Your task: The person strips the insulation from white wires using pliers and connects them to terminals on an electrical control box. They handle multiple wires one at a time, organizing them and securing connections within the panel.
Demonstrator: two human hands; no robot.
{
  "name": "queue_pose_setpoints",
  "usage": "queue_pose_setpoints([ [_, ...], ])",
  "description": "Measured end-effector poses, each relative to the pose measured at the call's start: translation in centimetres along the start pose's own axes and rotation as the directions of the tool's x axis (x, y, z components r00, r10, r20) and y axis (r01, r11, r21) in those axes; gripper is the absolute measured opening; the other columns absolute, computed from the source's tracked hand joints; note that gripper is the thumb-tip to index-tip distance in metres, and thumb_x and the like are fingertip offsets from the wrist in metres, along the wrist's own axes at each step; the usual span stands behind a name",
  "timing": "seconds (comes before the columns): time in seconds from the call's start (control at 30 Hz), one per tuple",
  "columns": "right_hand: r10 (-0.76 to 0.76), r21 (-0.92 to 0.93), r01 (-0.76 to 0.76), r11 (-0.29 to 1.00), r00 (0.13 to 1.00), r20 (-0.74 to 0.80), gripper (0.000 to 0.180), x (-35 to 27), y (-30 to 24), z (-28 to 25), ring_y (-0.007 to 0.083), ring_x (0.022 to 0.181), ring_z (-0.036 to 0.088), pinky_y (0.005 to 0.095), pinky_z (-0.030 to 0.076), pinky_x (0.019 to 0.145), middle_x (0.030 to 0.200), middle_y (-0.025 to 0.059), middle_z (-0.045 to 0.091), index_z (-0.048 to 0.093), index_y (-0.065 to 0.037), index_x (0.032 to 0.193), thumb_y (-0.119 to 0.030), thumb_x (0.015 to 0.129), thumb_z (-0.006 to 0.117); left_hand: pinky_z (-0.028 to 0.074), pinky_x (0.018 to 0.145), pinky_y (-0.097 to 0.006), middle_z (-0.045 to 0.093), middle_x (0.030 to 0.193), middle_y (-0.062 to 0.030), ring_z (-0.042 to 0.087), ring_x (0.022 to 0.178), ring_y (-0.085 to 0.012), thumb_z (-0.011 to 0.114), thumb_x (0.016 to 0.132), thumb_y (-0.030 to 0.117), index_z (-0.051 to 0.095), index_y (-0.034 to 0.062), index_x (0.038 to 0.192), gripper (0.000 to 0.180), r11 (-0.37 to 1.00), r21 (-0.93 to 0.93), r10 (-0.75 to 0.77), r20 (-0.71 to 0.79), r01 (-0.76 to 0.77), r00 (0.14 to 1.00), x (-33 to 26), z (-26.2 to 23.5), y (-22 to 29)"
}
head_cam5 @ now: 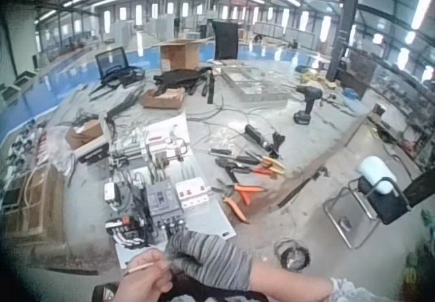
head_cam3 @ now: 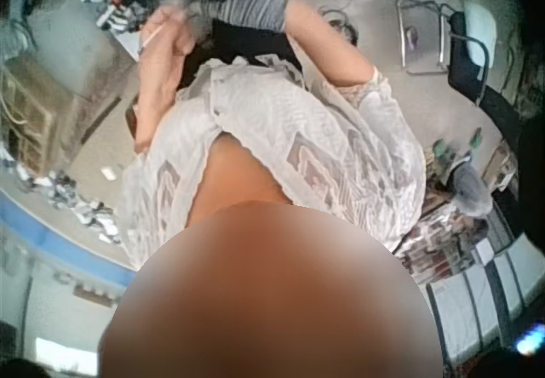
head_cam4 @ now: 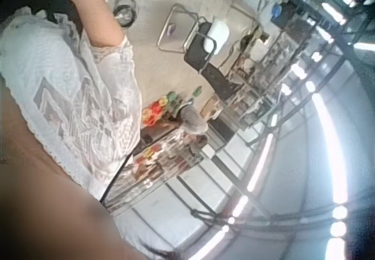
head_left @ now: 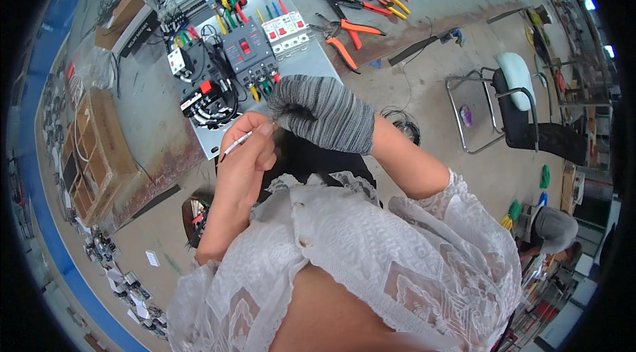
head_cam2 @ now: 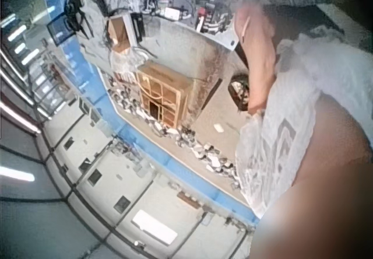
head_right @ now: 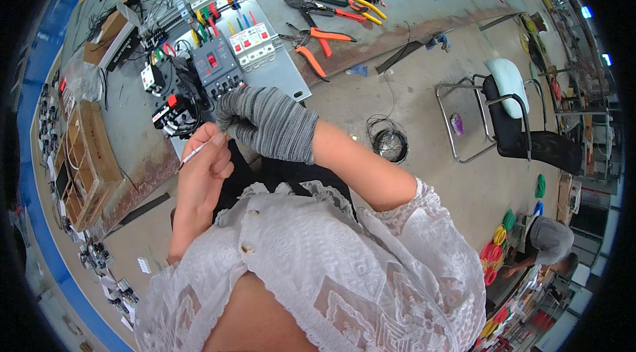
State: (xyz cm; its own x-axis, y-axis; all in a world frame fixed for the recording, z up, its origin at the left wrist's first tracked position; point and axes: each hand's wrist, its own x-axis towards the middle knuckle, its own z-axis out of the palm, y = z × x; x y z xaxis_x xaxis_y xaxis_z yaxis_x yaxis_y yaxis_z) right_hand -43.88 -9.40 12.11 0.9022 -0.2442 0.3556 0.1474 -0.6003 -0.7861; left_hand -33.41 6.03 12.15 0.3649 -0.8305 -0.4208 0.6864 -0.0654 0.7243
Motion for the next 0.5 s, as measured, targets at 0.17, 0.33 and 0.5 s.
queue_pose_setpoints([
  [0.17, 0.129, -0.029, -0.136, 0.99, 0.978, -0.165, 0.018, 0.7, 2.8, -2.3, 0.0265, 0.081, 0.062, 0.0336, 0.05, 0.073, 0.09, 0.0144, 0.064, 0.063, -0.002, 0.098, -0.012, 0.083, 0.064, 0.017, 0.045, -0.021, 0.031, 0.06, 0.0094, 0.021, 0.048, -0.0014, 0.055, 0.092, 0.013, 0.051, 0.009, 0.085, 0.009, 0.999, -0.008, 0.051, -0.001, -0.051, 0.999, 0.3, 0.5, -0.1],
  [0.33, 0.452, -0.601, -0.624, 0.499, 0.78, -0.433, 0.035, 3.0, 17.1, -10.5, 0.0298, 0.09, 0.065, 0.0371, 0.051, 0.08, 0.097, 0.0189, 0.067, 0.064, -0.003, 0.104, -0.03, 0.083, 0.065, 0.017, 0.045, -0.021, 0.033, 0.062, 0.0086, 0.021, 0.048, -0.0014, 0.055, 0.092, 0.014, 0.052, 0.0082, 0.086, 0.009, 0.996, -0.058, 0.076, 0.023, -0.075, 0.997, 0.6, 0.5, 0.1],
  [0.5, 0.737, -0.771, -0.586, 0.249, 0.631, -0.241, 0.056, 7.0, 24.6, -12.2, 0.0338, 0.093, 0.064, 0.0388, 0.051, 0.083, 0.1, 0.0206, 0.066, 0.066, -0.003, 0.103, -0.047, 0.069, 0.067, 0.018, 0.046, -0.021, 0.033, 0.062, 0.0083, 0.022, 0.049, -0.0014, 0.055, 0.093, 0.014, 0.053, 0.0077, 0.089, 0.007, 0.994, -0.079, 0.076, 0.026, -0.074, 0.997, 1.1, 0.8, -0.2],
])
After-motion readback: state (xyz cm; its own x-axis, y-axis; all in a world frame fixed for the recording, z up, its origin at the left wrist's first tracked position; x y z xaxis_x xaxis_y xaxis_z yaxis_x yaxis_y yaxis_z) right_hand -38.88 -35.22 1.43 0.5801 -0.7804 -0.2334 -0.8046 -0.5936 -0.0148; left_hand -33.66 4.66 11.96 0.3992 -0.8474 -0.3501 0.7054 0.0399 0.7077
